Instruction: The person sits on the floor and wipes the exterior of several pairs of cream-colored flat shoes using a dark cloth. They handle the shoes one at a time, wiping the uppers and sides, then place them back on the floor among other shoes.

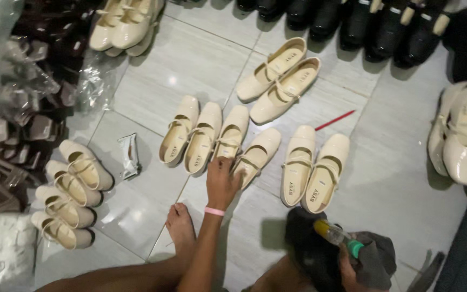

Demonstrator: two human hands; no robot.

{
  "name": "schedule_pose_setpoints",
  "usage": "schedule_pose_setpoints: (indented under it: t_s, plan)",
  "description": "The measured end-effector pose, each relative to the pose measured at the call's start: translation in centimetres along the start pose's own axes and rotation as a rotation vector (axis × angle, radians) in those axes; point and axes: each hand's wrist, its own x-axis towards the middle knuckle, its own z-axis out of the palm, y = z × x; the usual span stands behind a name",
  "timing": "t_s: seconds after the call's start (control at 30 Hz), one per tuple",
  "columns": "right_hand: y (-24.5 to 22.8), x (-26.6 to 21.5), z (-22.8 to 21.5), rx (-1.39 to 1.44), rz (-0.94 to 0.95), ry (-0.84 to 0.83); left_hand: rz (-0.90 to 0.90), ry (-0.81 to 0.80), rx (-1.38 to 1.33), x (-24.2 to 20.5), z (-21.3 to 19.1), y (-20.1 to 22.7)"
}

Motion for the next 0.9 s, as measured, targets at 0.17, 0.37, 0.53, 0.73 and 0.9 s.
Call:
schedule_pose_setpoints:
  t_s: [0.17,0.37,0.53,0.73,0.9]
  plan:
    - [-1.7,2.0,-0.1,-0.165,-0.425,-0.057,0.027,-0.068,0.172,-2.8,1.4,0.2]
    - [-0.4,1.9,1.3,-0.175,-0.433,-0.034,0.146,-0.048,0.031,-4.4,5.8,0.0]
    - [2.6,2.1,1.7,-0.261,-0.385,-0.116,0.122,-0.019,-0.105,-4.3,7.0,1.8]
    - [4.7,1.7,1.7,-0.320,-0.406,-0.111,0.162,0.209,-0.050,-4.5,3.5,2.0]
    - [4.0,-1.2,1.5,-0.144,-0.438,0.172,0.189,0.378,-0.202,-6.6,-2.1,-1.0]
